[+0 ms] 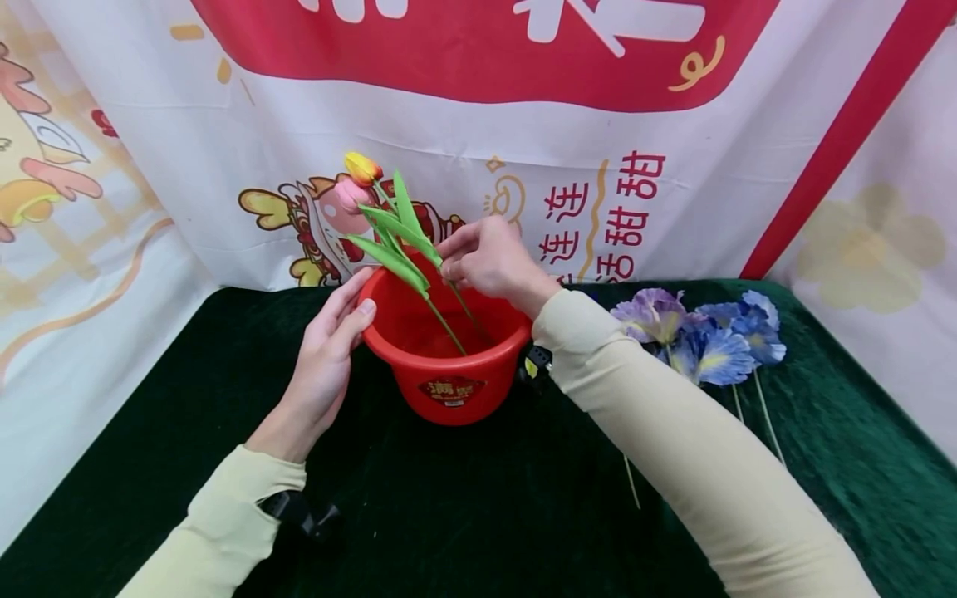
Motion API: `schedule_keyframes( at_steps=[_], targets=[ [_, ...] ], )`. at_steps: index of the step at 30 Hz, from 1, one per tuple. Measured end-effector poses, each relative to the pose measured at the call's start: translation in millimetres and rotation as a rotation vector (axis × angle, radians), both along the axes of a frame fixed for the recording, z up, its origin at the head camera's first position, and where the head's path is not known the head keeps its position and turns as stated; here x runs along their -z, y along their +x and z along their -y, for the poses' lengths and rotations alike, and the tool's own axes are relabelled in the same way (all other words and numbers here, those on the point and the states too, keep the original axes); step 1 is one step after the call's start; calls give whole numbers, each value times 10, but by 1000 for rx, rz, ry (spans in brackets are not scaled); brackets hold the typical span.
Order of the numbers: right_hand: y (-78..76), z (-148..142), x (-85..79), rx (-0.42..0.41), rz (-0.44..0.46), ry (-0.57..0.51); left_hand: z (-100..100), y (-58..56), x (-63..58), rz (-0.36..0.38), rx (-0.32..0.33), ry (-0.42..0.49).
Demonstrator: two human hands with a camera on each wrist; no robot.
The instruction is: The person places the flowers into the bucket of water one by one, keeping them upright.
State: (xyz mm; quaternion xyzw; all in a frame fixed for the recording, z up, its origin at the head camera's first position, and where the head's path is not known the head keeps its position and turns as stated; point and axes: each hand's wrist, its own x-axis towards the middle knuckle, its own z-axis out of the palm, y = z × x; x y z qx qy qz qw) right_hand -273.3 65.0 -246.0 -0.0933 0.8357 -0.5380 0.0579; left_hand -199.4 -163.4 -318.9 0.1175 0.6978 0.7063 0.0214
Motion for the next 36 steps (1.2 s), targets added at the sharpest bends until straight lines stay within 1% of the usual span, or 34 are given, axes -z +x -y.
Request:
schedule_keyframes(
  at_steps=[4,10,13,18,23,28,36],
  targets=[
    [-3,-9,12,-13,10,72,-5,-1,6,1,5,3],
    [-4,-17,28,-24,-17,193,-14,-4,15,2,7,-2],
    [3,-17,33,-38,-17,230,-17,-5,14,2,7,-3],
    [16,-14,36,-61,13,212,-20,-6,10,3,5,0],
    [27,2,21,-61,34,199,-6,-1,1,-1,6,4],
    [31,22,-5,-28,1,221,25,1,-6,-11,8,15],
    [78,-33,-12,39,-50,131,10,-10,13,-2,6,14]
  ],
)
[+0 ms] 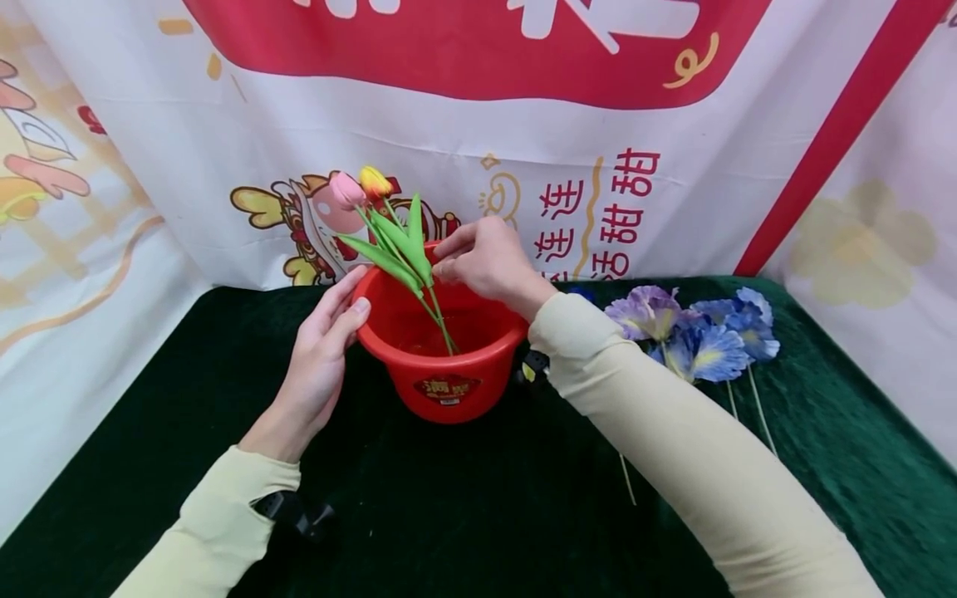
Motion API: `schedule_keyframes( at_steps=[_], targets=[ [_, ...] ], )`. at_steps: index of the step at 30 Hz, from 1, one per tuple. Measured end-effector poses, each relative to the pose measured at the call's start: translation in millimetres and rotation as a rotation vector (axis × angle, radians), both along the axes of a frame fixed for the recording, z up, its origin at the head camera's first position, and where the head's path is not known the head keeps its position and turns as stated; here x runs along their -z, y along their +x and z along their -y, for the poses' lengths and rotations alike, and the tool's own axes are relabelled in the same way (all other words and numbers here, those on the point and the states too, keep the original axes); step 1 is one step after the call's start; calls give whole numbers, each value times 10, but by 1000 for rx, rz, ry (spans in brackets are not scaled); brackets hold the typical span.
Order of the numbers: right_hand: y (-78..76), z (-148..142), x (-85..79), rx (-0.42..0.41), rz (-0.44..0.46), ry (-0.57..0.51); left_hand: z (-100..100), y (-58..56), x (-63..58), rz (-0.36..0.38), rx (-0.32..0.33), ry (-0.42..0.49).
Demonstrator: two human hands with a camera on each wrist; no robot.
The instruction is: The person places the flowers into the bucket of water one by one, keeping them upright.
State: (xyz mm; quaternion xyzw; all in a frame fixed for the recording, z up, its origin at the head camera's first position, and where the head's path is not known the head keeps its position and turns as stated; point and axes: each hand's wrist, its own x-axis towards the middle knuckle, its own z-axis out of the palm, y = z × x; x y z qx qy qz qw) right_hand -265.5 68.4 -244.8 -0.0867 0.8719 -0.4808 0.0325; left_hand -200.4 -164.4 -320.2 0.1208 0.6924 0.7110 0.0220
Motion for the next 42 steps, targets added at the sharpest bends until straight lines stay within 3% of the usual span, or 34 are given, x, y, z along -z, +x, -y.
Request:
schedule_keyframes(
  at_steps=[10,23,30,42],
  targets=[
    [238,-213,-111,29,-47,-130,10,11,6,4,-3,0],
    [560,-841,58,138,-12,-347,-14,-5,18,-3,-5,-7],
    [725,-1135,193,184,6,-289,-5,0,13,-3,-10,-7],
    [809,-1512,473,228,66,-186,-2,-2,6,2,-12,-11]
  ],
)
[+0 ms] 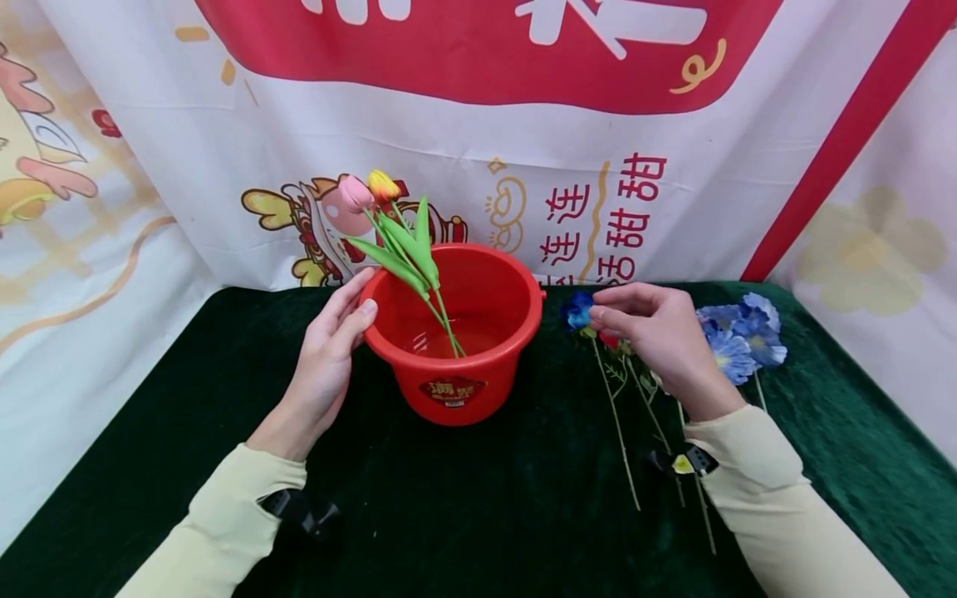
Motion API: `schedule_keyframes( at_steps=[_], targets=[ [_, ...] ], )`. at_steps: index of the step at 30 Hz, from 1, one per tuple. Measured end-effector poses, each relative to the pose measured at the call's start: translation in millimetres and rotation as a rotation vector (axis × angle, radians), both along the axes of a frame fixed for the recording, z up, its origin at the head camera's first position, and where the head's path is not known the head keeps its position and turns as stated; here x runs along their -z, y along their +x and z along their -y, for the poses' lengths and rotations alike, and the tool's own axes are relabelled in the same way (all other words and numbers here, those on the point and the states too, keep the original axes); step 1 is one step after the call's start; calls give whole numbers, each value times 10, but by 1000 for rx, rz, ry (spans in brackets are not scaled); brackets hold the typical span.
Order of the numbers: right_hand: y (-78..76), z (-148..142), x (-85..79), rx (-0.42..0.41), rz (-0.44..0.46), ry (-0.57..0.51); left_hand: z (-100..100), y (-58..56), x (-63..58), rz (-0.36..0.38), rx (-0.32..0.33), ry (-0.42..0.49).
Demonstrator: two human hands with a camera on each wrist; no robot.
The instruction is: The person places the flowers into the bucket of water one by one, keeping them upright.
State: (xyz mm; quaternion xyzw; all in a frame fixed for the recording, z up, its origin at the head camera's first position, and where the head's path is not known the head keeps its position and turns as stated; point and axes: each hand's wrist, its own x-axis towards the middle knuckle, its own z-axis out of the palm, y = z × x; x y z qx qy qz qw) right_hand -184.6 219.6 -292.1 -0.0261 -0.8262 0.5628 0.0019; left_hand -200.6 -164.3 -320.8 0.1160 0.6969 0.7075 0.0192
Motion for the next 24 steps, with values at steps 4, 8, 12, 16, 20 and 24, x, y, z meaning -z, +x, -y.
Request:
schedule_keyframes(
  at_steps=[4,8,12,16,20,24],
  targets=[
    [-12,-91,120,-30,35,-9,-1,-1,1,-1,0,3],
    [-25,-159,246,-47,82,-30,-4,1,3,-2,0,5],
    [-15,-202,354,-36,102,-24,-3,3,0,0,1,8],
    [-4,-241,439,-39,141,4,2,6,-4,-1,1,7],
    [-15,-292,507,-51,182,78,4,6,-6,1,0,4],
    [-25,-328,560,-49,198,161,-1,1,-6,6,3,5]
  ],
)
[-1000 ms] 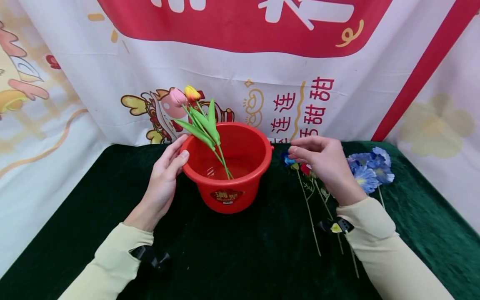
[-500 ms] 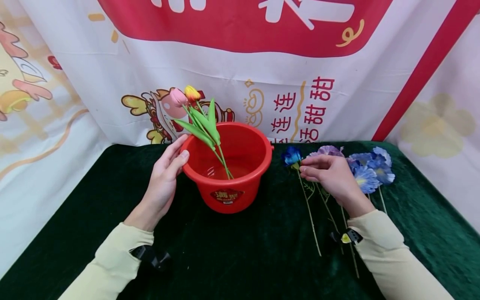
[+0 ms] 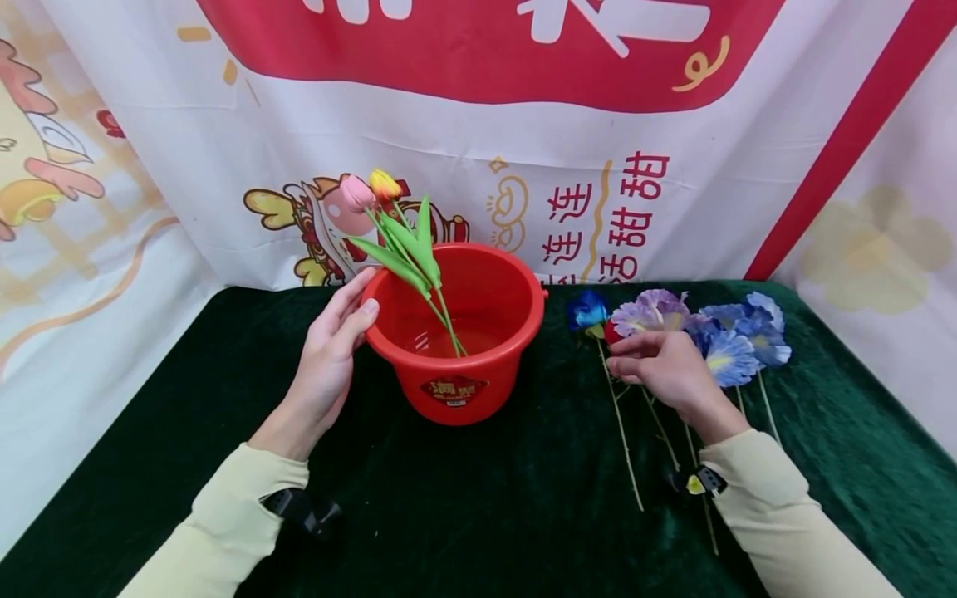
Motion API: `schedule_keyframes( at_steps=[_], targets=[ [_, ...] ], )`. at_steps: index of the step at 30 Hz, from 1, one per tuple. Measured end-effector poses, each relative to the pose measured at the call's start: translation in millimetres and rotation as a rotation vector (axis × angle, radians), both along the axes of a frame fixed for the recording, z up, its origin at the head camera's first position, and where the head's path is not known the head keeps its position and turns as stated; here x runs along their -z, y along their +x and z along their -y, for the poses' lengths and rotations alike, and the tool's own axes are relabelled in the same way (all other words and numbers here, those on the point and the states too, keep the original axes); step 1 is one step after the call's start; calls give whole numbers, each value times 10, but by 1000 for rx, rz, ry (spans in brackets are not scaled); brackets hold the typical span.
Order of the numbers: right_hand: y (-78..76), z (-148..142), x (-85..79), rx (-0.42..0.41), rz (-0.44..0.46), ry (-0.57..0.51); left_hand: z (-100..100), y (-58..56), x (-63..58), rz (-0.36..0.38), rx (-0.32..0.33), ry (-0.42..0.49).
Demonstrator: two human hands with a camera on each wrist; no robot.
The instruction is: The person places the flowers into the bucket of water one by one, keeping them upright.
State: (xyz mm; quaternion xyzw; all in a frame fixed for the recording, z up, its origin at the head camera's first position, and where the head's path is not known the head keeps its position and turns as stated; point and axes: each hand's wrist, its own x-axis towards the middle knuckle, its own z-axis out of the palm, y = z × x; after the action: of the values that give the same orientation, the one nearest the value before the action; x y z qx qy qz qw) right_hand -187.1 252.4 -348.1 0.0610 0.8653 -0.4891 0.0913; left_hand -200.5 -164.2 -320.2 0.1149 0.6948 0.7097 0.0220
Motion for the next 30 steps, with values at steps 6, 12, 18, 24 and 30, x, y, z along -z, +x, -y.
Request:
schedule_keyframes(
  at_steps=[6,12,18,24,30],
  targets=[
    [12,-16,27,6,22,102,-21,-9,14,2,3,7],
    [20,-27,44,-6,56,191,-40,-8,40,-5,7,19],
    [-2,3,62,-16,59,221,-37,-3,32,-10,4,14],
    [-10,34,49,-27,74,184,-22,4,16,-11,-5,7],
    [-12,83,35,-36,78,157,-3,5,10,-9,-6,7]
  ],
)
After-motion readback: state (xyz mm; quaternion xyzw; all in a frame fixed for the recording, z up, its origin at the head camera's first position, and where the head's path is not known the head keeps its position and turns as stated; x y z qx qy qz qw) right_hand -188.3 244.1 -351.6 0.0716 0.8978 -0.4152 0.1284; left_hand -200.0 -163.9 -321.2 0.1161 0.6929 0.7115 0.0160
